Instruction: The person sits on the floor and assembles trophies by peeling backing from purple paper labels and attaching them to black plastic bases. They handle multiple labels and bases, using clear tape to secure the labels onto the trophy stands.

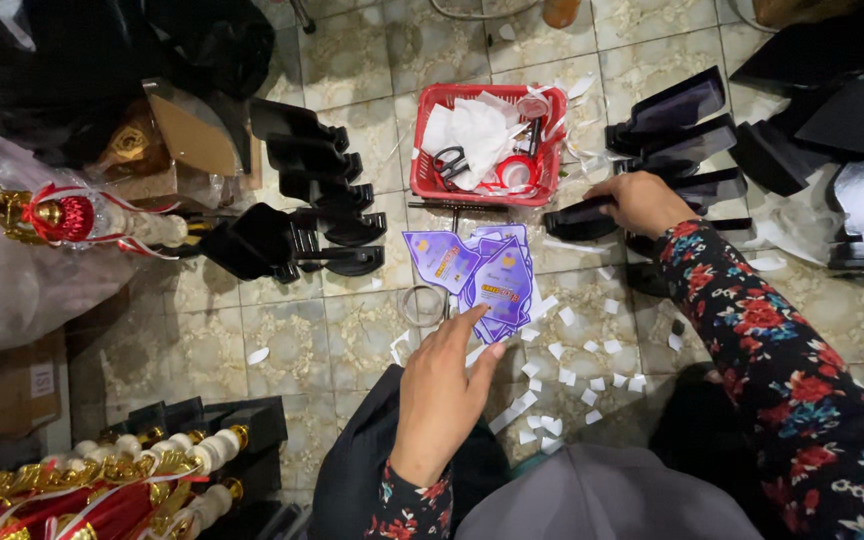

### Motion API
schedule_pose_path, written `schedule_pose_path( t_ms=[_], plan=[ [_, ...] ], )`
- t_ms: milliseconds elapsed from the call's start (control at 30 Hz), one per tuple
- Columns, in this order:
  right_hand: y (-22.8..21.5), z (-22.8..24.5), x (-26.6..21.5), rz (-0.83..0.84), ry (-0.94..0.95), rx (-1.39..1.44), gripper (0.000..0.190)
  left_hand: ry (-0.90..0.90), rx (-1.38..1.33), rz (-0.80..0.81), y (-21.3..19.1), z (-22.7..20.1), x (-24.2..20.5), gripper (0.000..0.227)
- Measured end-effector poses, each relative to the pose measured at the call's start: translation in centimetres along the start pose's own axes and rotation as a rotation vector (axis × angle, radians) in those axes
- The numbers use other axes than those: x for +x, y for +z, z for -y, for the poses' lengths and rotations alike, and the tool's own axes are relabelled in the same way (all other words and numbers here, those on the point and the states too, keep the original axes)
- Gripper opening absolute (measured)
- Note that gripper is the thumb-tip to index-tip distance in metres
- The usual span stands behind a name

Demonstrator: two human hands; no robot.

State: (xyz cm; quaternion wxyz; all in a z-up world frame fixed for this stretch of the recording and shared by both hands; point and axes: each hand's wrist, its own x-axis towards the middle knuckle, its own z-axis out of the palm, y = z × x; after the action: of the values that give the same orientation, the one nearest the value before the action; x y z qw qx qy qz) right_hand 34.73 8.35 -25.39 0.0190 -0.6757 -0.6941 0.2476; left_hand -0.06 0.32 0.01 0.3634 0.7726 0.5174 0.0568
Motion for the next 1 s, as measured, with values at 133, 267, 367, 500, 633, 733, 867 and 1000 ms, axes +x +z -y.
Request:
schedule_pose_path(
  t_ms=[133,267,367,500,633,733,867,1000],
  plan=[
    [-1.2,0.5,0.4,-0.033,-0.009,0.008,0.036,-0.012,-0.001,0.008,0.1,-0.1,0.2,0.044],
    [-2.2,0.5,1.2,-0.032,-0.005,-0.002,0.035,0.01,0.006,0.007,0.7,0.3,0.4,0.044],
    [-3.2,0.7,1.8,-0.008,-0.006,0.018,0.036,0.026,-0.001,0.003,0.6,0.0,0.3,0.045],
    [-3.4,0.7,2.5,0.028,0.055,-0.043,0.037,0.026,-0.003,0.001,0.6,0.1,0.3,0.044],
    [-4.3,3.7,1.2,0.113,0.181,-0.015,0.052,0.002,-0.003,0.03,0.7,0.2,0.4,0.045],
    [-5.2,8.6,-1.9,-0.587,-0.175,-0.241,0.059,0.005,0.017,0.033,0.9,0.3,0.4,0.045],
    [0.2,11.9,-3.4,-0.563,-0.398,0.145,0.016,0.018,0.012,0.023,0.7,-0.1,0.2,0.044],
    [8.1,11.1,-1.7,-0.279,-0.303,-0.022,0.064,0.039,0.023,0.032,1.0,0.1,-0.1,0.044]
  ],
)
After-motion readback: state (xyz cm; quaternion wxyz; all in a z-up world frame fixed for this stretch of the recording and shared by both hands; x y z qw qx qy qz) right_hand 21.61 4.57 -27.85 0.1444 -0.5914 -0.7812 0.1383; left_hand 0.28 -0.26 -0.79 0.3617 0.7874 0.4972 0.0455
